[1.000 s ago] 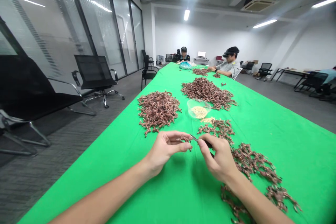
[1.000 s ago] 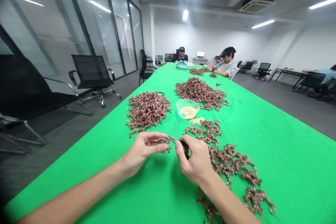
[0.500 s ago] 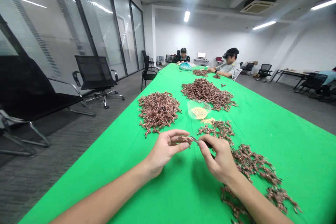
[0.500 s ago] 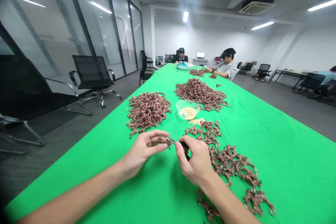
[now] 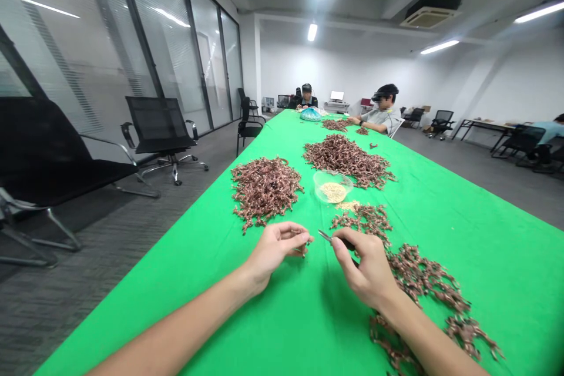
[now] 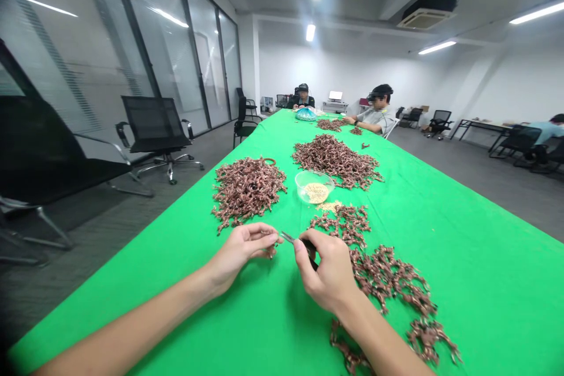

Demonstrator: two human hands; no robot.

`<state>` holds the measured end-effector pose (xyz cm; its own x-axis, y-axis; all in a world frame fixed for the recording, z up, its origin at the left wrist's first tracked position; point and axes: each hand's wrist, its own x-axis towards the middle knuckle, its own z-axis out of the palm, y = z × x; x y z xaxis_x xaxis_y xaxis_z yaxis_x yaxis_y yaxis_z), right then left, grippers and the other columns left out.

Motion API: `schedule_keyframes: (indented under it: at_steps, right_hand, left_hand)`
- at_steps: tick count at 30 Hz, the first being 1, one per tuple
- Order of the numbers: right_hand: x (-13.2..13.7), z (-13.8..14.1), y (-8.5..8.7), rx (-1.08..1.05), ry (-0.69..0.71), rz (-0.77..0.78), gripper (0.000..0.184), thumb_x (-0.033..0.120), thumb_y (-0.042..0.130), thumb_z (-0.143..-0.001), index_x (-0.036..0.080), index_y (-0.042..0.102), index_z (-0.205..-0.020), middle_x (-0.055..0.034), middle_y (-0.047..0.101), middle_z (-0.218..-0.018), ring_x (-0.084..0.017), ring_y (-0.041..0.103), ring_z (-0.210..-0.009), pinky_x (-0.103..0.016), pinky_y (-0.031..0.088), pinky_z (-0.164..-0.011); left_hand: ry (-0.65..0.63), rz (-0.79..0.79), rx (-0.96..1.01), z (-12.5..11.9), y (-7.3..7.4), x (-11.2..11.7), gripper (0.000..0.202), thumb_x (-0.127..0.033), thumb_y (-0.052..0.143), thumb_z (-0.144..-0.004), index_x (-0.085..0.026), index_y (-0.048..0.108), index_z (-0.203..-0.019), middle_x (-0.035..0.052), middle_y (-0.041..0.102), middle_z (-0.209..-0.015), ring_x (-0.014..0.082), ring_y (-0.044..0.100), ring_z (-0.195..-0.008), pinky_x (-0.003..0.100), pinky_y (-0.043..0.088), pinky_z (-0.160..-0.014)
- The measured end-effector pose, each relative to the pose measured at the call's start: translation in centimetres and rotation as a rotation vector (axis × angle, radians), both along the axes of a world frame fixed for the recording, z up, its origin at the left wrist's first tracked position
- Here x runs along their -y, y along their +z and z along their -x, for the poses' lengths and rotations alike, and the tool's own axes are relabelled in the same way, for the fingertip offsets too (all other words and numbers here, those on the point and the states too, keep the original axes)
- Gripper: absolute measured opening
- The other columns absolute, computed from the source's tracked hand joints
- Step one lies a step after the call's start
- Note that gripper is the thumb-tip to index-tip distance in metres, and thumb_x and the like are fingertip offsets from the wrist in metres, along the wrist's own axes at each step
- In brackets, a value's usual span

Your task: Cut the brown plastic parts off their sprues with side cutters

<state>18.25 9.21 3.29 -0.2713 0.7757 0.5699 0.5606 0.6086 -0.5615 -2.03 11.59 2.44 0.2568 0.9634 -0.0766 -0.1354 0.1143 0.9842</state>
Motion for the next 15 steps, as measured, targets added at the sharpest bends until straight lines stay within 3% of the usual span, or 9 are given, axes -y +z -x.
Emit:
schedule_keyframes:
  at_steps: [4, 7, 15]
  right_hand:
    - [-0.03, -0.02, 0.06, 0.005, -0.009, 0.021, 0.031, 0.035, 0.048, -0.098, 0.018, 0.059, -0.075, 0.0025, 0.052, -0.061, -0.012, 0.048, -0.055, -0.027, 0.030, -0.057]
    - [-0.05, 0.02, 0.09, -0.008, -0.009, 0.064, 0.033, 0.037, 0.048, -0.098, 0.018, 0.061, -0.075, 0.0026, 0.053, -0.060, -0.012, 0.048, -0.054, -0.027, 0.030, -0.057]
    - [-0.59, -0.15, -0.57, -0.137, 0.096, 0.374, 0.050, 0.050, 0.041, -0.101, 0.016, 0.061, -0.069, -0.0005, 0.056, -0.059, -0.014, 0.047, -0.052, -0.027, 0.030, -0.052]
  left_hand:
    - [0.007, -0.073, -0.045, 0.02, -0.36, -0.06, 0.029, -0.031, 0.082, -0.074, -0.012, 0.073, -0.094, 0.0072, 0.073, -0.086, 0.0154, 0.063, -0.079, 0.028, 0.050, -0.076]
    - [0.022, -0.170, -0.071, 0.01, -0.34, -0.05, 0.027, -0.030, 0.081, -0.075, -0.014, 0.075, -0.097, 0.0075, 0.074, -0.093, 0.0170, 0.065, -0.089, 0.028, 0.049, -0.082]
    - [-0.031, -0.276, 0.016, -0.04, 0.09, 0.06, 0.043, -0.025, 0.082, -0.075, -0.014, 0.066, -0.114, 0.0096, 0.074, -0.102, 0.0216, 0.070, -0.096, 0.038, 0.053, -0.092]
